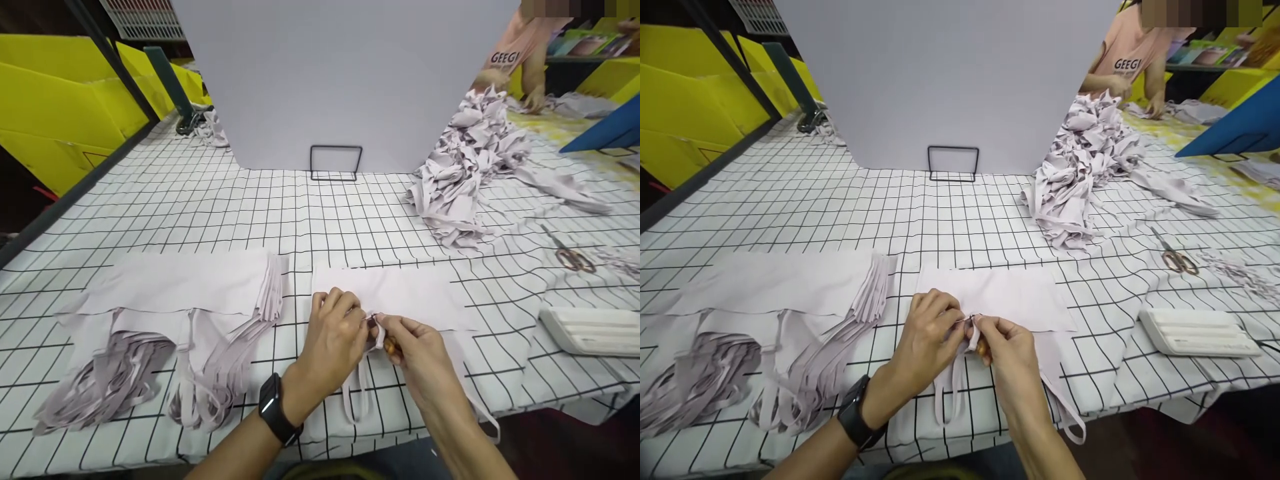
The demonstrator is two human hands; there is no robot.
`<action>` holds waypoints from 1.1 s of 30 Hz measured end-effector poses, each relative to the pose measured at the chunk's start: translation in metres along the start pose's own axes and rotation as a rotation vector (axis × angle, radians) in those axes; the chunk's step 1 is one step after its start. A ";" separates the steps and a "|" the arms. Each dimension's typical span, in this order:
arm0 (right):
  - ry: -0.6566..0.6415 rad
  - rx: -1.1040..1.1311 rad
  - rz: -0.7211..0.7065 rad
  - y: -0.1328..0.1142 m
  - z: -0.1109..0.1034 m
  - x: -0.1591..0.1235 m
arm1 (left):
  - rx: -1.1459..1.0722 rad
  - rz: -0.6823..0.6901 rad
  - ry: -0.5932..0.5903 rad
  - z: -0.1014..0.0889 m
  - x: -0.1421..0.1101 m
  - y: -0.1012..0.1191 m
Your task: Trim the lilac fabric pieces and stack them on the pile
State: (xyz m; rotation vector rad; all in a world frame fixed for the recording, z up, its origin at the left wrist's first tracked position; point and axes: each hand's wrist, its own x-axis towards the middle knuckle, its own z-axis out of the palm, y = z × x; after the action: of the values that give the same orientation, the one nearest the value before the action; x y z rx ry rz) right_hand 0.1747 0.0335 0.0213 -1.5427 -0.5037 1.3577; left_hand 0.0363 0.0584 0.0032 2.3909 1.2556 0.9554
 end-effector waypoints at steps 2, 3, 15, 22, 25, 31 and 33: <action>0.000 -0.020 0.007 -0.001 0.000 0.000 | 0.016 -0.003 0.002 0.001 0.000 0.000; -0.001 -0.031 0.009 -0.001 0.000 0.000 | 0.024 -0.008 0.003 0.001 0.000 0.000; -0.193 -0.149 0.087 -0.007 -0.001 0.001 | 0.262 0.199 -0.116 -0.006 0.001 0.000; -0.344 -0.194 0.054 -0.003 0.002 -0.006 | 0.279 0.224 -0.144 -0.002 0.002 -0.001; -0.376 -0.458 -0.114 0.002 -0.015 -0.012 | 0.290 0.184 -0.191 -0.013 -0.006 -0.001; 0.096 -0.861 -0.442 -0.038 -0.082 0.021 | 0.089 -0.087 -0.257 -0.059 -0.015 -0.008; 0.350 -1.001 -0.475 -0.055 -0.095 0.051 | 0.070 -0.185 -0.203 -0.061 -0.004 -0.014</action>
State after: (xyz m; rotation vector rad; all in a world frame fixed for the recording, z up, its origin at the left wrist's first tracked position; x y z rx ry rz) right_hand 0.2920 0.0614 0.0327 -2.1801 -1.3454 0.4157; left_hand -0.0147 0.0600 0.0393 2.3051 1.4212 0.6076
